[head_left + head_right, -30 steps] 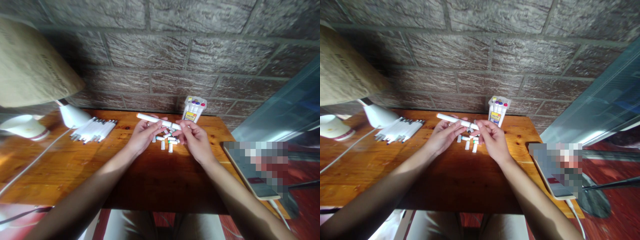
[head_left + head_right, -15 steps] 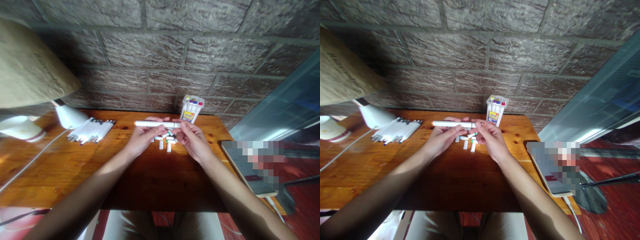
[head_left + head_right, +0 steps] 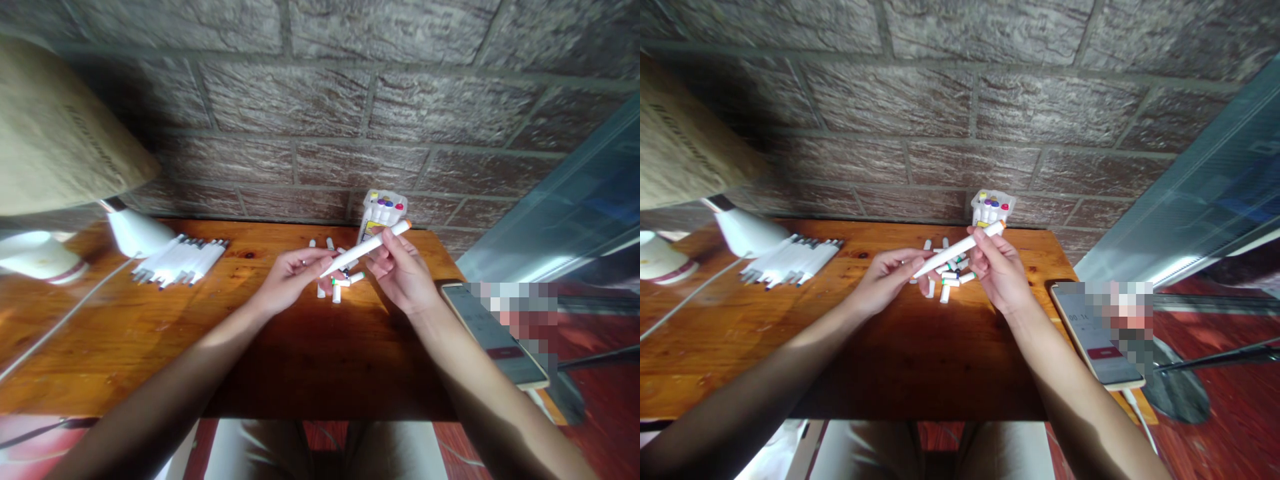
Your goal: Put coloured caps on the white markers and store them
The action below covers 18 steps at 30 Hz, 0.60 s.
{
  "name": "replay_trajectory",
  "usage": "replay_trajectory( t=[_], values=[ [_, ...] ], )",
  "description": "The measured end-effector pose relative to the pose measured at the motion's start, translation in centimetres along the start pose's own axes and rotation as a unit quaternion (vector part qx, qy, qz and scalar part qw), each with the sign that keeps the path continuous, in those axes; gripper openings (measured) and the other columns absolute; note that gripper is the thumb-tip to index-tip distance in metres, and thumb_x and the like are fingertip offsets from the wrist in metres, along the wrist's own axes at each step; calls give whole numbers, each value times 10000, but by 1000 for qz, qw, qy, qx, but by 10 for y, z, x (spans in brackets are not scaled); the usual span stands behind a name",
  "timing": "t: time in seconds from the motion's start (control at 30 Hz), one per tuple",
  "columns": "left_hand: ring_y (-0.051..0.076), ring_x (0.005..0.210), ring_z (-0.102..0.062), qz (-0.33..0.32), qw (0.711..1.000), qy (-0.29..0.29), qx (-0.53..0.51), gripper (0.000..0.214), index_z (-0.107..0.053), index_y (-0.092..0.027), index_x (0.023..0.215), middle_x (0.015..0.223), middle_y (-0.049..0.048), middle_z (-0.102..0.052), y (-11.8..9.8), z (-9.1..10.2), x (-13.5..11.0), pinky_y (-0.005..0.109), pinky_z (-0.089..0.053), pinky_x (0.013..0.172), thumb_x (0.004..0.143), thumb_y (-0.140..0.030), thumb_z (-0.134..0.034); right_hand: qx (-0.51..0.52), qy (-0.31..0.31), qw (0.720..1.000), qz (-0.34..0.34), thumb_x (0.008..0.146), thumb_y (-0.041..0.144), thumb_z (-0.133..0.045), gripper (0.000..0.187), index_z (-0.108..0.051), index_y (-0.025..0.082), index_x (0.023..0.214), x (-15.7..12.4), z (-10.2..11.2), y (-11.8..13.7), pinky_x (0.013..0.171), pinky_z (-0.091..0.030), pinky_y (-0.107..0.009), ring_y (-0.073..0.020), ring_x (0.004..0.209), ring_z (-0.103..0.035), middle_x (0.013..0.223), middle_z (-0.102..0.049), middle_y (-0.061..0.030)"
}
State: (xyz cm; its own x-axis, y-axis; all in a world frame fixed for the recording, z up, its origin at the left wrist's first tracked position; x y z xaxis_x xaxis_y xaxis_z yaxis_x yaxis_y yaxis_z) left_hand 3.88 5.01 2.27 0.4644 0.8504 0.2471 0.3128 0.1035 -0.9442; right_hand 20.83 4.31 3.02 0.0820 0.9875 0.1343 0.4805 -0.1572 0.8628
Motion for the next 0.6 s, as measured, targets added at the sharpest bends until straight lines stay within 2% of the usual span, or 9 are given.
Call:
replay_trajectory(
  t=[0.1,0.23,0.33,0.43,0.5,0.6],
  values=[
    [129,523,-638,28,997,41,65,263,-798,-164,981,791,70,-784,11,-7,-1,247,-532,569,821,-370,-770,0,13,1000,12,689,437,-870,279,-735,228,815,2,1,-1,432,-332,-203,-64,471,-291,538,-359,87],
    [129,580,-640,16,986,84,144,213,-792,-165,931,815,70,-770,21,-16,-4,232,-516,598,860,-353,-724,-4,24,1000,4,698,478,-866,292,-749,250,837,1,-1,-10,645,-524,-231,-88,638,-547,710,-613,34],
    [137,607,-654,1,981,87,171,207,-777,-170,960,826,64,-758,24,-17,-6,237,-519,620,872,-344,-708,-19,50,999,-7,730,656,-763,436,-755,258,907,-1,-9,-13,769,-555,-296,-142,777,-633,856,-696,-12],
    [141,604,-658,-3,976,91,197,198,-762,-168,938,800,57,-748,23,-18,-7,240,-518,617,890,-343,-683,-11,85,996,-40,790,869,-449,728,-758,246,1009,-6,-16,-14,758,-554,-361,-186,755,-631,837,-680,-51],
    [135,579,-651,-4,972,98,214,202,-755,-172,927,814,59,-756,23,-20,-8,237,-509,595,903,-350,-664,-3,91,995,-43,803,910,-283,853,-756,241,1037,-9,-17,-11,702,-539,-373,-186,659,-576,719,-614,-39],
    [122,540,-625,-3,965,109,237,220,-752,-181,963,846,60,-770,25,-23,-9,231,-484,559,912,-367,-648,26,89,995,-29,822,896,-269,838,-763,237,982,-11,-17,-7,580,-468,-330,-148,492,-382,521,-379,33]
  ],
)
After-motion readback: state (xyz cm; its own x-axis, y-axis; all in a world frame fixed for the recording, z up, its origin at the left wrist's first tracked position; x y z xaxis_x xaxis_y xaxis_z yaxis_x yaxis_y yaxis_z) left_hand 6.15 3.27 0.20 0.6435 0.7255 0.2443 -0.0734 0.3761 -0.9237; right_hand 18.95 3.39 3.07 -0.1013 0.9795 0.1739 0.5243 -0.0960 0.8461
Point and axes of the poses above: each hand's wrist, its own x-axis towards the middle knuckle, its own z-axis out of the back of the hand, y = z × x, the point moved 7 cm from there along x, towards the middle knuckle
